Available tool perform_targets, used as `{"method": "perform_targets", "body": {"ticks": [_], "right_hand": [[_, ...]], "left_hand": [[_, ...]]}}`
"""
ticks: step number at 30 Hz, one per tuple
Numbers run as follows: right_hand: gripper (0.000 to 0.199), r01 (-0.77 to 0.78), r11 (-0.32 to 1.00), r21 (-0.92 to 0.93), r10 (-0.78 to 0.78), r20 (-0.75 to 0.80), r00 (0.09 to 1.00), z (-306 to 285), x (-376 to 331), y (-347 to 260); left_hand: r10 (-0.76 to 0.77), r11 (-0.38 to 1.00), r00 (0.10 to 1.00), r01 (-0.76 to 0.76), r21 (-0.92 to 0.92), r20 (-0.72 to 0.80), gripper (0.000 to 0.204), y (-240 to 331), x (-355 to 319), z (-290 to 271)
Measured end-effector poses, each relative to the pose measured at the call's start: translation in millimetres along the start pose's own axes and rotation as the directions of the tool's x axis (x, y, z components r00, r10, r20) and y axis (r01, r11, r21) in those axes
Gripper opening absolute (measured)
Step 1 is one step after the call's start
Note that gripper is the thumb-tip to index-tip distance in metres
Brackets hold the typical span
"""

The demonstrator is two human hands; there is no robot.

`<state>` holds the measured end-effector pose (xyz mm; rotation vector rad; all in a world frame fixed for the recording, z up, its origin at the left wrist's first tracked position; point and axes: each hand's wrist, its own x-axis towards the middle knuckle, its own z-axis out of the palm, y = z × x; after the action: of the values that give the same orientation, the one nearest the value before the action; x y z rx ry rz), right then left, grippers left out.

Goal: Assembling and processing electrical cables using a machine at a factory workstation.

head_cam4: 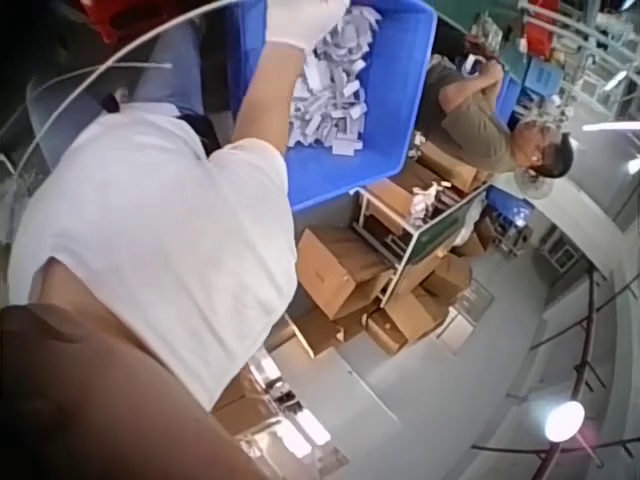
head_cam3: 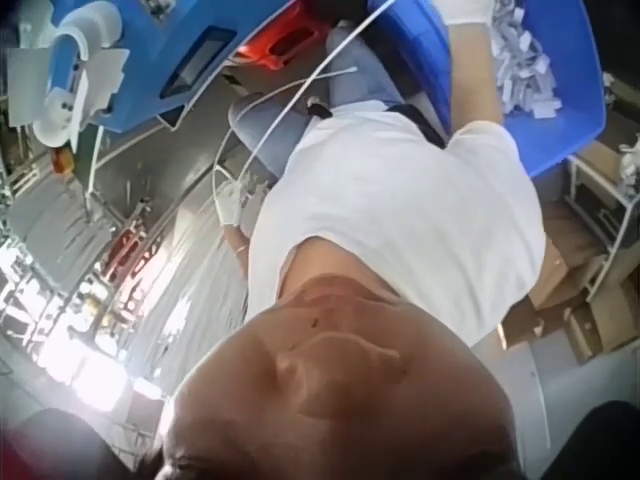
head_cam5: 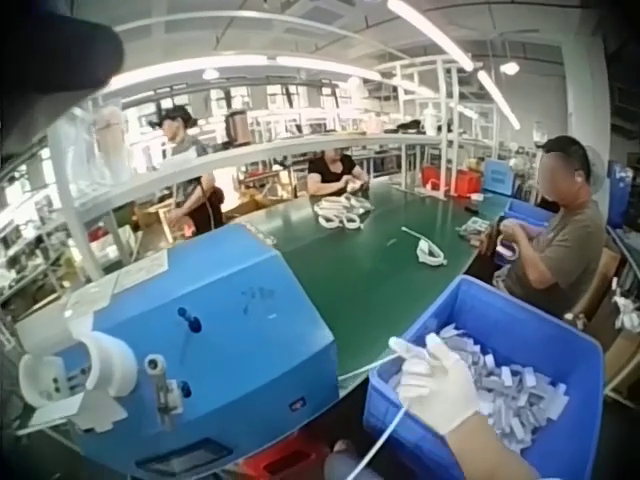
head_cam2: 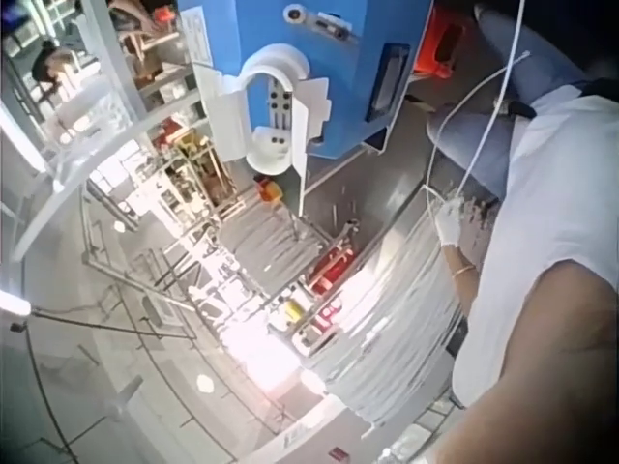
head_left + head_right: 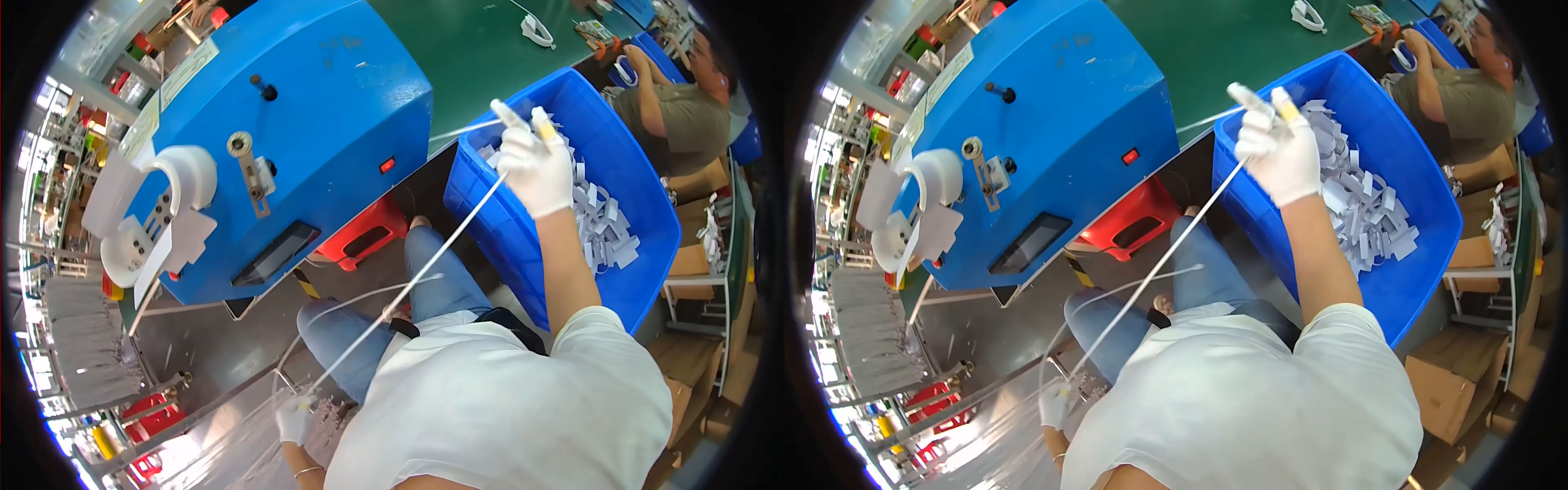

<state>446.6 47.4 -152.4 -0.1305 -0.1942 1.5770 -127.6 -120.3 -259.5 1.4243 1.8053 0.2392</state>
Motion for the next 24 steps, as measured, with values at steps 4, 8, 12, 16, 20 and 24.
{"method": "perform_targets", "body": {"ticks": [4, 8, 12, 16, 20, 24], "right_hand": [[0.028, 0.340, 0.936, -0.090, -0.346, -0.407, 0.846, -92.2, 59.3, -128.1], [0.039, 0.536, 0.767, -0.352, -0.533, 0.116, 0.838, -32.1, 43.8, -193.0], [0.047, 0.662, 0.656, -0.362, -0.618, 0.245, 0.747, 59.0, -9.1, -215.0], [0.030, 0.604, 0.385, -0.697, -0.743, 0.154, 0.651, 95.4, -36.3, -133.2], [0.023, 0.105, -0.139, -0.985, -0.362, 0.149, 0.920, 8.5, -40.1, -0.8], [0.023, 0.419, -0.765, -0.490, 0.428, 0.100, 0.898, -16.3, -81.1, 87.0]], "left_hand": [[-0.161, 0.745, 0.880, 0.405, 0.529, -0.447, 0.022, -131.1, -32.4, -27.4], [-0.303, 0.712, 0.861, 0.489, 0.503, -0.408, 0.022, -102.8, -65.9, -30.2], [-0.213, 0.555, 0.781, 0.592, 0.585, -0.588, 0.028, -117.9, -64.7, -6.3], [-0.081, 0.493, 0.659, 0.679, 0.544, -0.748, 0.035, -244.4, -91.8, -8.0], [-0.080, 0.950, 0.416, 0.308, 0.058, -0.906, 0.038, -60.5, -96.2, -59.0], [0.049, 0.439, 0.531, -0.772, -0.459, -0.846, 0.045, 35.8, -64.4, -86.0]]}}
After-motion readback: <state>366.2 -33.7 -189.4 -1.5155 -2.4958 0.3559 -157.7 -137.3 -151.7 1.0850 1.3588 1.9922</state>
